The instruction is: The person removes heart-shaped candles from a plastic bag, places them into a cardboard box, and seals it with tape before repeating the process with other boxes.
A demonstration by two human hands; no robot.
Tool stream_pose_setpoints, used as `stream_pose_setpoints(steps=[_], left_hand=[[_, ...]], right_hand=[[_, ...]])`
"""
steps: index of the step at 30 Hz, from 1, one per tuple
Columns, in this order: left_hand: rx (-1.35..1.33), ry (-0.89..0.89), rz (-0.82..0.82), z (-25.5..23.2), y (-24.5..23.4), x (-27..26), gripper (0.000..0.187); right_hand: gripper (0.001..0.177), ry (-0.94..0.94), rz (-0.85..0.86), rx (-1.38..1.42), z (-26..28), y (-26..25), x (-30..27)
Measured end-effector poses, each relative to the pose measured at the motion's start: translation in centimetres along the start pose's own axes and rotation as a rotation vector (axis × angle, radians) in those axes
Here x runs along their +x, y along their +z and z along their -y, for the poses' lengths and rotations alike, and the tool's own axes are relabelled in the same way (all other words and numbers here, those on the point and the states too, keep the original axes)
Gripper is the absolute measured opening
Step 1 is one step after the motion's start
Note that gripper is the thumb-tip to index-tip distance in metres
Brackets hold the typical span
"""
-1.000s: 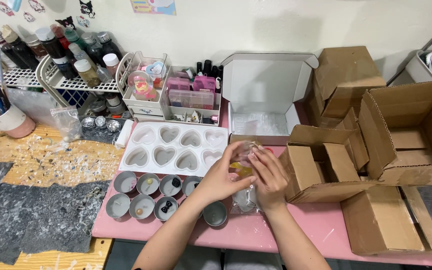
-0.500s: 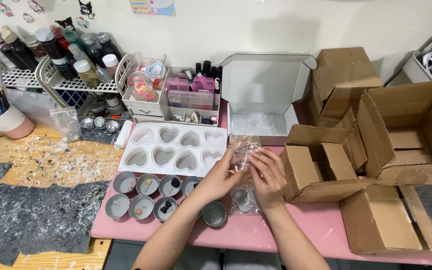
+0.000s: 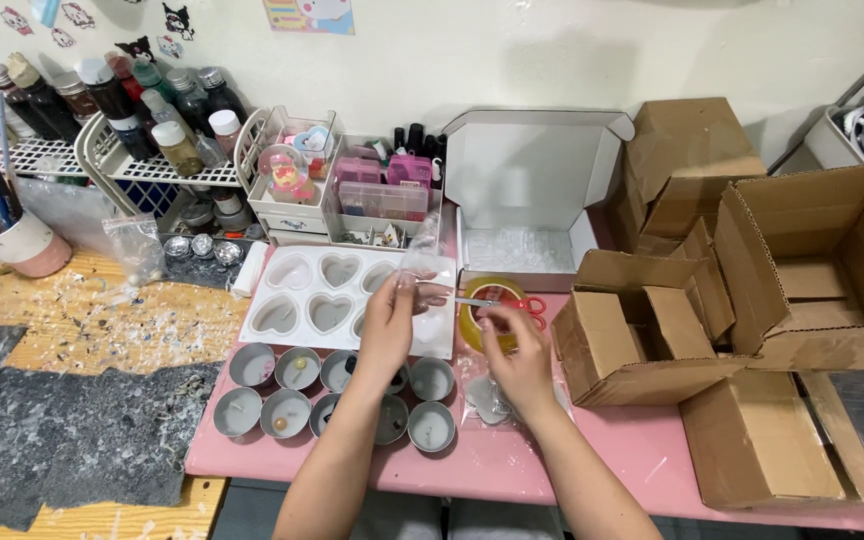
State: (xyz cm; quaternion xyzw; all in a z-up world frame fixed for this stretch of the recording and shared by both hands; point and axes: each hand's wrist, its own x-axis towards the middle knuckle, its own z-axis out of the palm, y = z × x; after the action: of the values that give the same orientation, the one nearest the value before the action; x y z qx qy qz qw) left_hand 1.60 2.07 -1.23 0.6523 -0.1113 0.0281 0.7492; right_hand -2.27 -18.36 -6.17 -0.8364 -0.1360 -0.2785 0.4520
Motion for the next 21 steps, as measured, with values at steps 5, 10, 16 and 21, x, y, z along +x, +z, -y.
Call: stream_pose_setpoints(steps=[5, 10, 16, 21], left_hand=[[0.019, -0.014, -0.02, 0.2, -0.5, 0.1, 0.048], [0.004, -0.002, -0.072, -0.9, -0.9, 0.1, 0.055], [0.137, -0.043, -0.108, -2.7, -3.2, -0.4, 0.059], [1.227, -0.131, -0.004, -0.7, -4.6, -1.4, 0.055]], right_hand=[[0.025, 0.053, 0.152, 0.02, 3.2, 0.1, 0.9], [0.024, -0.061, 0.261, -0.044, 6.1, 0.8, 3.1], [0.037, -0.305, 0.309, -0.066, 1.1, 7.5, 7.4], [0.027, -0.208, 0.57, -0.463, -3.7, 13.6, 11.2]])
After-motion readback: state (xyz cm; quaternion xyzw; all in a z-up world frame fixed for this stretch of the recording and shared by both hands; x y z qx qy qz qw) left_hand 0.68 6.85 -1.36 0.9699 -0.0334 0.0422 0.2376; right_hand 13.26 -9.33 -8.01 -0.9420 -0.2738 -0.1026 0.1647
